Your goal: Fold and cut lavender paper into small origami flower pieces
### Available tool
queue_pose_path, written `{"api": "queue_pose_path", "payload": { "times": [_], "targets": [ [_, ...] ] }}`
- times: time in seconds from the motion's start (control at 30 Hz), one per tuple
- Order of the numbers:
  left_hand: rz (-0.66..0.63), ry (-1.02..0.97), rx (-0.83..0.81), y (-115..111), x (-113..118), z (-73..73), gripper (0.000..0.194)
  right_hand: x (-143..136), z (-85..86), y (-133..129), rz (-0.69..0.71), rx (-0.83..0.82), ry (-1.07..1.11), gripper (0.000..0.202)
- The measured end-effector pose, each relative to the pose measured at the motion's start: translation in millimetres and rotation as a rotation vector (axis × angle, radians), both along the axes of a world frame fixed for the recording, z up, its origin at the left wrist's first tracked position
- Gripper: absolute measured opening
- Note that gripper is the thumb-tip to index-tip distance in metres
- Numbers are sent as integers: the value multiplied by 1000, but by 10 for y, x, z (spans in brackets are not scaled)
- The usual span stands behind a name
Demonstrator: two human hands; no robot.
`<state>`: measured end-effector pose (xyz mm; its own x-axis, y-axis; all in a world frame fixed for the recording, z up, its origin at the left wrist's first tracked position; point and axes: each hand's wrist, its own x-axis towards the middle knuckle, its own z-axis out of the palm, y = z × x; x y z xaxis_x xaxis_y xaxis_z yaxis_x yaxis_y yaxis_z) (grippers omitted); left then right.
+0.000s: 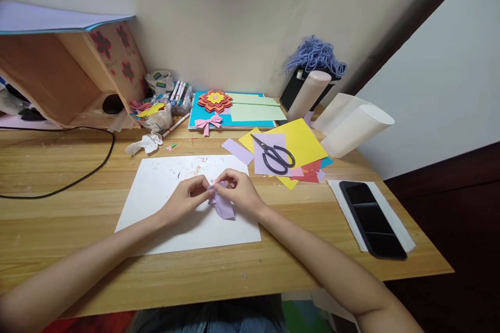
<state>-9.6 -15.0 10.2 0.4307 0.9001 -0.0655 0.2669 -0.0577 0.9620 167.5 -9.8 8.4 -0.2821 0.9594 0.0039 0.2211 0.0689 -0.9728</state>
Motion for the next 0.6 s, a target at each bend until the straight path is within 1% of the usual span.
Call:
{"api": "queue_pose_path", "payload": {
  "times": [0.17,0.27,0.37,0.43,0.5,0.6],
  "targets": [
    [36,-91,-34,13,0,6,17,21,-13,25,-71,35,-29,11],
    [58,-113,-51,14,4,12,16,57,-4,44,-109,46,-57,10],
    [84,-156,-67,18,4,5,17,109,12,80,-199,53,-62,12],
    [134,-186,-56,31,0,-13,18,138,17,111,-240,47,-44,14],
    [220,-202,-36,52,-7,-37,20,143,14,127,-203,19,-11,17],
    [376,-210,-40,88,-19,-72,24,93,8,90,-61,-44,-9,30]
  ]
}}
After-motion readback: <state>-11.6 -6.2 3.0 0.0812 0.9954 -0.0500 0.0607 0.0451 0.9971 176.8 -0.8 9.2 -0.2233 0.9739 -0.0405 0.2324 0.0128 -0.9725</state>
